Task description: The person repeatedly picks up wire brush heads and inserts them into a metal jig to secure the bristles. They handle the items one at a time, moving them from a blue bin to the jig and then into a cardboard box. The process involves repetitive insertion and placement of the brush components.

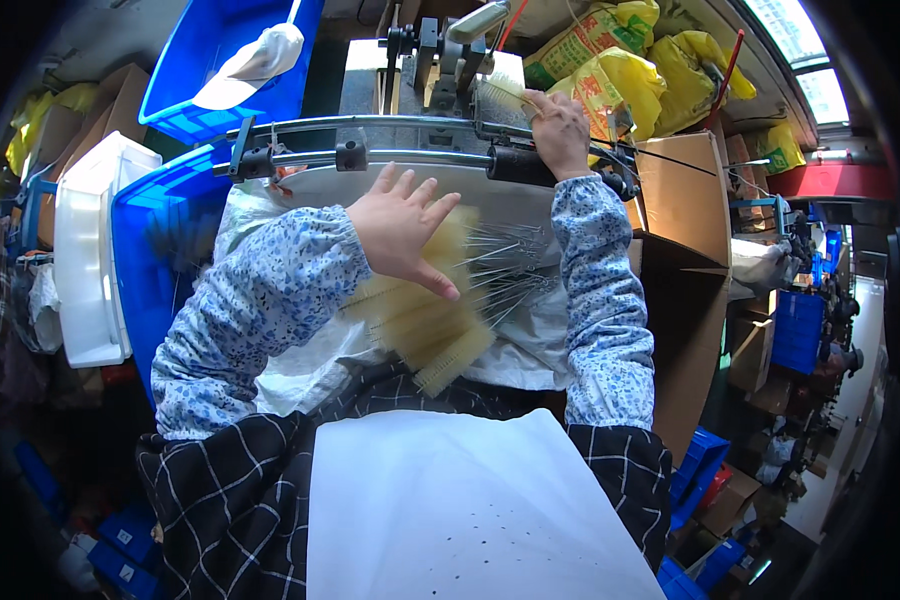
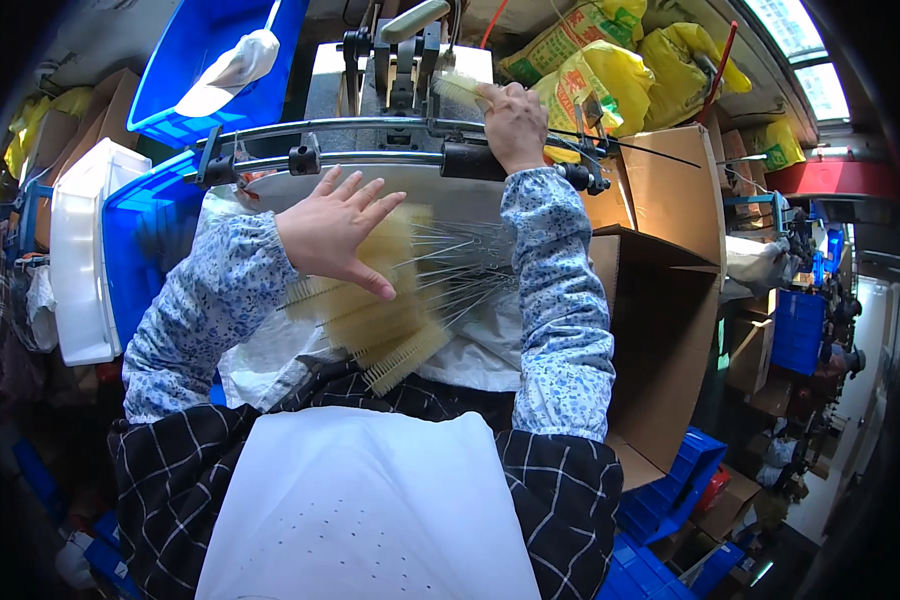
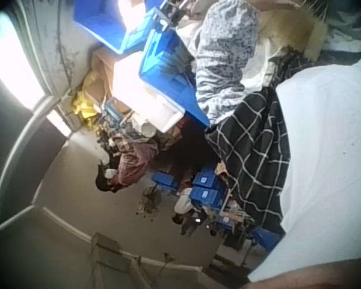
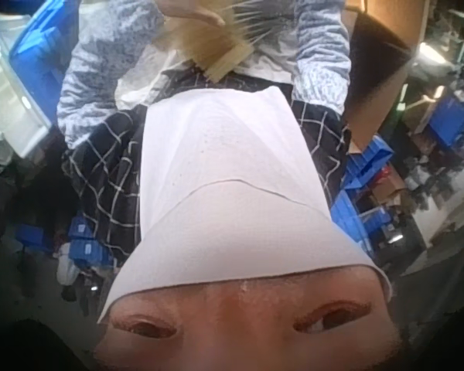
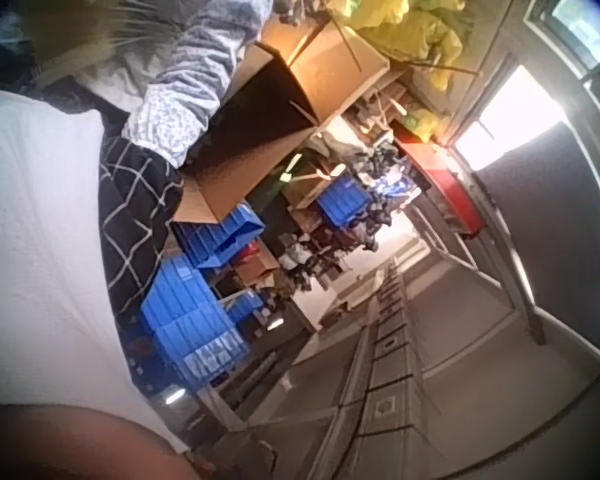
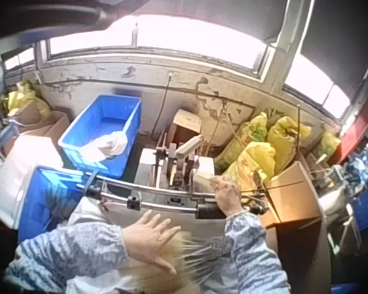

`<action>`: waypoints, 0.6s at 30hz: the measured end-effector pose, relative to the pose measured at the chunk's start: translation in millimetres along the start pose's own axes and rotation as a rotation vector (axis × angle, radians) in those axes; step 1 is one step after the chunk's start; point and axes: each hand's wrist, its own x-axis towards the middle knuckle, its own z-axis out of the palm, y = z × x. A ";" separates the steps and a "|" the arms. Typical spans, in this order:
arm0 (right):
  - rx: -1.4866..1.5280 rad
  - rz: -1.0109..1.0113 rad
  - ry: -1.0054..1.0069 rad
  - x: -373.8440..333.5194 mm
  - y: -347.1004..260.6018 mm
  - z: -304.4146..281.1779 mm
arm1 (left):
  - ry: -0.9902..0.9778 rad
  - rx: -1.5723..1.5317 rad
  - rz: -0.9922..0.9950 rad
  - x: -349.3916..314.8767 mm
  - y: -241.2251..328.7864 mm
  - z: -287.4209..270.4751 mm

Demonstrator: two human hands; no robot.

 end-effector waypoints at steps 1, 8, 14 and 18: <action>0.004 0.012 -0.025 -0.5 -1.3 2.7 | -0.055 -0.050 -0.007 4.9 0.9 1.4; 0.062 0.013 -0.062 3.8 -3.5 8.1 | -0.123 -0.185 0.004 22.5 19.4 33.5; 0.082 0.013 -0.031 2.1 -4.7 4.7 | -0.127 -0.180 0.007 25.8 26.4 35.2; 0.110 0.008 -0.030 2.2 -1.2 8.9 | -0.122 -0.198 0.013 25.2 25.4 35.5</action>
